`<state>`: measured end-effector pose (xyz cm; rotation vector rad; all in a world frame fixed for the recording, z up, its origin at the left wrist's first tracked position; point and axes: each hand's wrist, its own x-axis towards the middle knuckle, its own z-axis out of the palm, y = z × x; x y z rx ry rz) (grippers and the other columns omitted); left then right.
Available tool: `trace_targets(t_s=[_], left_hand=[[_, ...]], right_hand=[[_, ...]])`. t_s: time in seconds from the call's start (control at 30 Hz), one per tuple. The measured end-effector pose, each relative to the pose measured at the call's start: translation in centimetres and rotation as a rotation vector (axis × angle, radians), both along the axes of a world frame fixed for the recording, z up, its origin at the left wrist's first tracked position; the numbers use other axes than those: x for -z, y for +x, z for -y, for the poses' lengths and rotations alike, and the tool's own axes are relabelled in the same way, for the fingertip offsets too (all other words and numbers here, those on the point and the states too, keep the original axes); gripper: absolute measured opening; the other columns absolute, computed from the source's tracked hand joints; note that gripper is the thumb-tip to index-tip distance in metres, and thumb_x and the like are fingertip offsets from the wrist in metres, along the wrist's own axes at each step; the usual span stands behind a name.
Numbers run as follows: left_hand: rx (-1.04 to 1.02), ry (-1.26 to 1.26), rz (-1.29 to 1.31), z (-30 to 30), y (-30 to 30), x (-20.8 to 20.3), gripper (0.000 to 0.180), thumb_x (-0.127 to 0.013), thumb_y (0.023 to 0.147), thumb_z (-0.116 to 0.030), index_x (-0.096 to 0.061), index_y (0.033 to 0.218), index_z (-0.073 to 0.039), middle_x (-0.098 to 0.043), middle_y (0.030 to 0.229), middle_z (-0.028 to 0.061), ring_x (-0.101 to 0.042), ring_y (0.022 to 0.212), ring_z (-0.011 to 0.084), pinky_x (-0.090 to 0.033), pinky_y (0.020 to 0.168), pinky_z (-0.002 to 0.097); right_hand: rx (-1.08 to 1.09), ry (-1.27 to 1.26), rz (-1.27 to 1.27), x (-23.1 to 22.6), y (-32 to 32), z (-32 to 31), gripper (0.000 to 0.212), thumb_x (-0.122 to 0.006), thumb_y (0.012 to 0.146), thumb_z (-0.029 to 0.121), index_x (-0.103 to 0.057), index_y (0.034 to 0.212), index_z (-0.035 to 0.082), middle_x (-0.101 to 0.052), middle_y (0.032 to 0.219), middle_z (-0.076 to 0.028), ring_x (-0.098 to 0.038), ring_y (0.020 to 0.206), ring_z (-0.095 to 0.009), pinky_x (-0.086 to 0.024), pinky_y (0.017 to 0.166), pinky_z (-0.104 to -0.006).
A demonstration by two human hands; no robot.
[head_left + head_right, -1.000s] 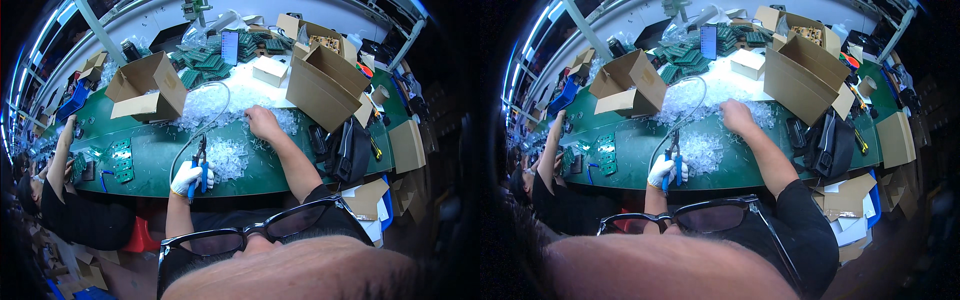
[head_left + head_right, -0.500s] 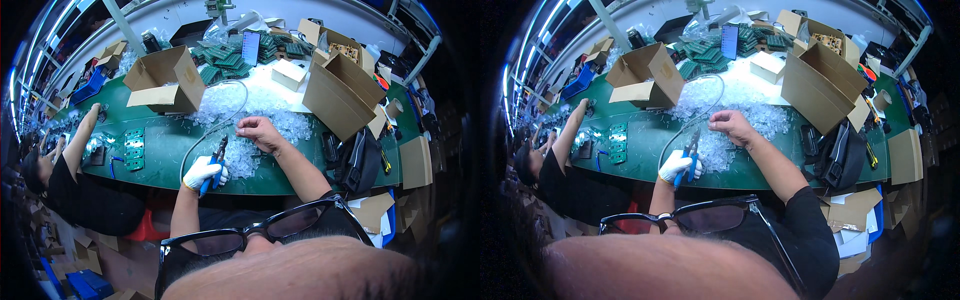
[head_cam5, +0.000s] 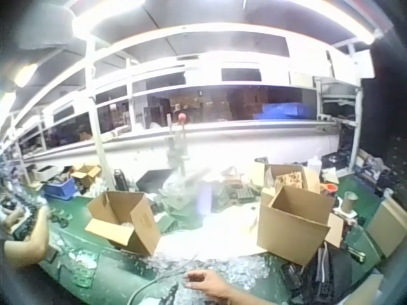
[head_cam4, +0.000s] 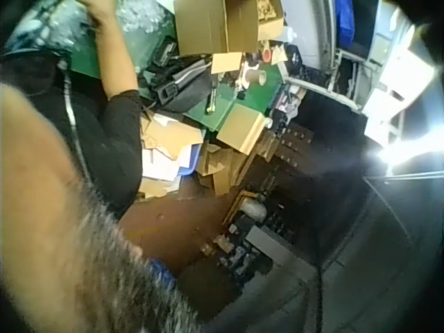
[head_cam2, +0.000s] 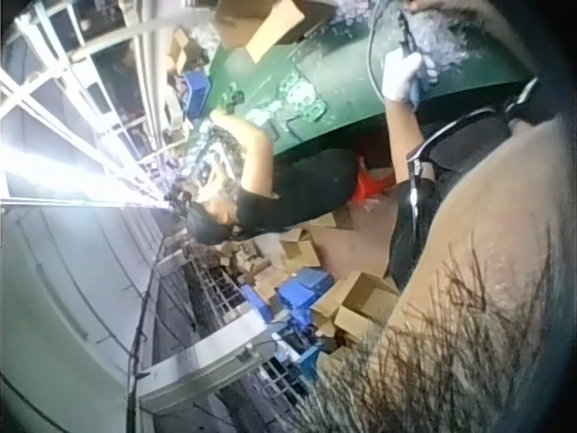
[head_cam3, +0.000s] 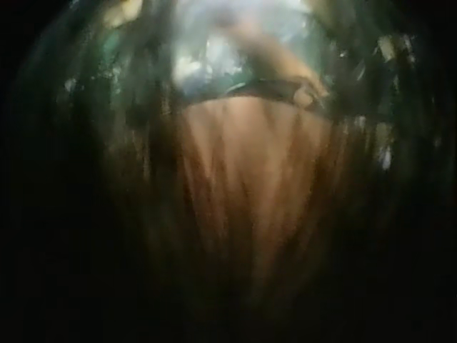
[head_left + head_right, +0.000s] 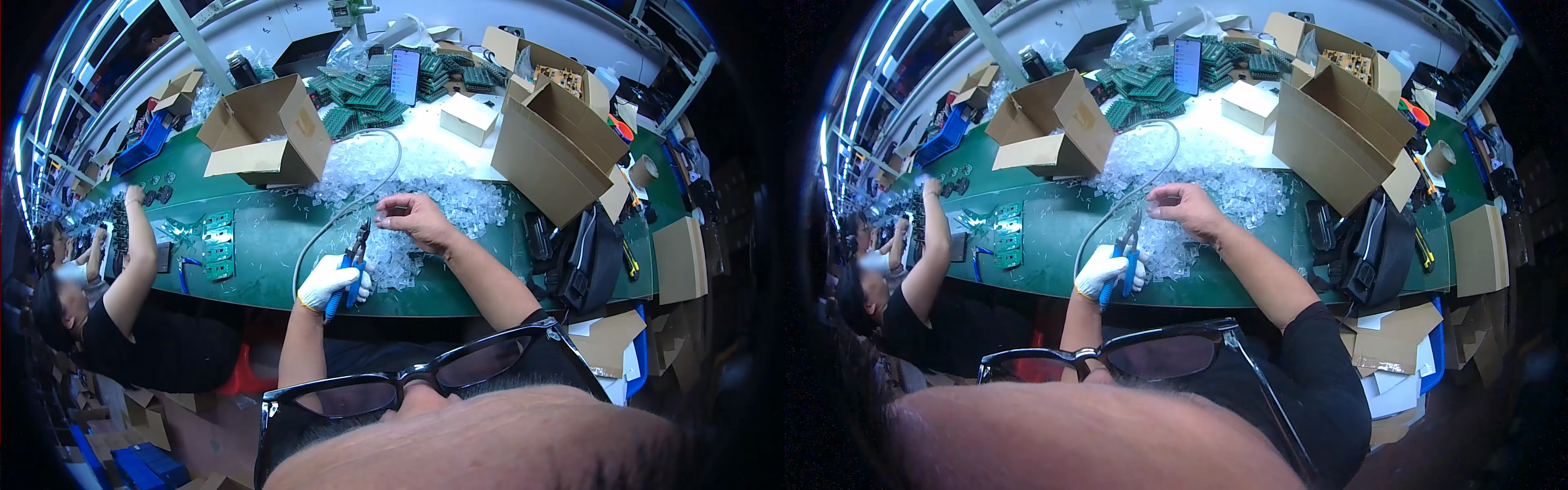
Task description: Assemble electronic components by clipping them from a lead frame with wire cutters at a factory workbench.
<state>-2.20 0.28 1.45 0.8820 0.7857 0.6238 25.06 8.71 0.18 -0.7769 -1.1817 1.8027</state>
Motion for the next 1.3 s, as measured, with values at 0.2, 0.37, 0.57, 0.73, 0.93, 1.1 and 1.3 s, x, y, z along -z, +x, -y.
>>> trace_targets(t_s=[0.2,0.37,0.57,0.73,0.93,1.1,1.3], left_hand=[[-0.002,0.002,-0.020,-0.1,0.0,0.2,0.061,-0.086,0.089,-0.035,-0.066,0.128,0.008,-0.074,0.095,0.0132,-0.073,0.080,0.0203,-0.062,0.074,0.0363],[-0.007,0.001,0.002,-0.1,0.0,0.3,0.060,-0.085,0.090,-0.035,-0.066,0.128,0.007,-0.075,0.095,0.0135,-0.073,0.080,0.0207,-0.062,0.074,0.0369],[-0.010,0.002,-0.015,-0.1,0.0,0.4,0.059,-0.084,0.090,-0.036,-0.067,0.127,0.007,-0.075,0.095,0.0132,-0.073,0.079,0.0211,-0.062,0.074,0.0370],[-0.008,0.009,-0.008,-0.2,0.0,0.4,0.060,-0.084,0.090,-0.036,-0.067,0.126,0.008,-0.075,0.094,0.0133,-0.074,0.080,0.0213,-0.063,0.075,0.0372],[-0.013,0.027,-0.021,-0.1,0.1,0.2,0.057,-0.084,0.090,-0.034,-0.068,0.126,0.008,-0.075,0.094,0.0130,-0.074,0.079,0.0207,-0.063,0.074,0.0367],[-0.047,-0.003,-0.147,0.1,0.5,-0.3,0.052,-0.084,0.088,-0.033,-0.069,0.120,0.006,-0.075,0.089,0.0119,-0.074,0.074,0.0218,-0.063,0.069,0.0347],[-0.062,0.017,-0.339,0.0,0.7,-0.8,0.043,-0.082,0.091,-0.030,-0.071,0.114,0.004,-0.073,0.082,0.0078,-0.070,0.065,0.0171,-0.060,0.062,0.0319]], right_hand=[[0.064,-0.118,-0.196,-0.3,-0.6,0.4,0.029,-0.081,0.087,-0.006,-0.070,0.113,0.001,-0.071,0.105,-0.005,-0.072,0.100,-0.018,-0.058,0.095,-0.0328],[0.048,-0.051,-0.144,-0.9,-0.9,1.2,0.026,-0.081,0.087,-0.005,-0.071,0.110,0.002,-0.074,0.102,-0.005,-0.072,0.095,-0.015,-0.060,0.089,-0.0318],[0.203,0.212,0.129,-1.0,-1.9,2.3,0.020,-0.083,0.085,0.001,-0.076,0.104,0.002,-0.077,0.099,-0.003,-0.072,0.092,-0.012,-0.058,0.086,-0.0293],[0.286,0.363,0.288,-1.2,-2.2,2.6,0.017,-0.085,0.085,-0.001,-0.077,0.100,0.000,-0.076,0.095,-0.002,-0.070,0.089,-0.008,-0.058,0.081,-0.0260],[0.260,0.339,0.309,-1.1,-2.1,2.5,0.016,-0.085,0.085,0.000,-0.078,0.099,0.000,-0.077,0.093,-0.002,-0.070,0.087,-0.009,-0.059,0.081,-0.0260],[0.248,0.322,0.340,-0.8,-1.7,2.1,0.016,-0.085,0.084,0.000,-0.078,0.099,0.000,-0.077,0.092,-0.003,-0.070,0.086,-0.008,-0.059,0.080,-0.0261],[0.254,0.350,0.365,-0.7,-1.4,1.8,0.014,-0.085,0.084,0.000,-0.079,0.097,0.000,-0.077,0.091,-0.002,-0.070,0.086,-0.008,-0.058,0.080,-0.0264]])
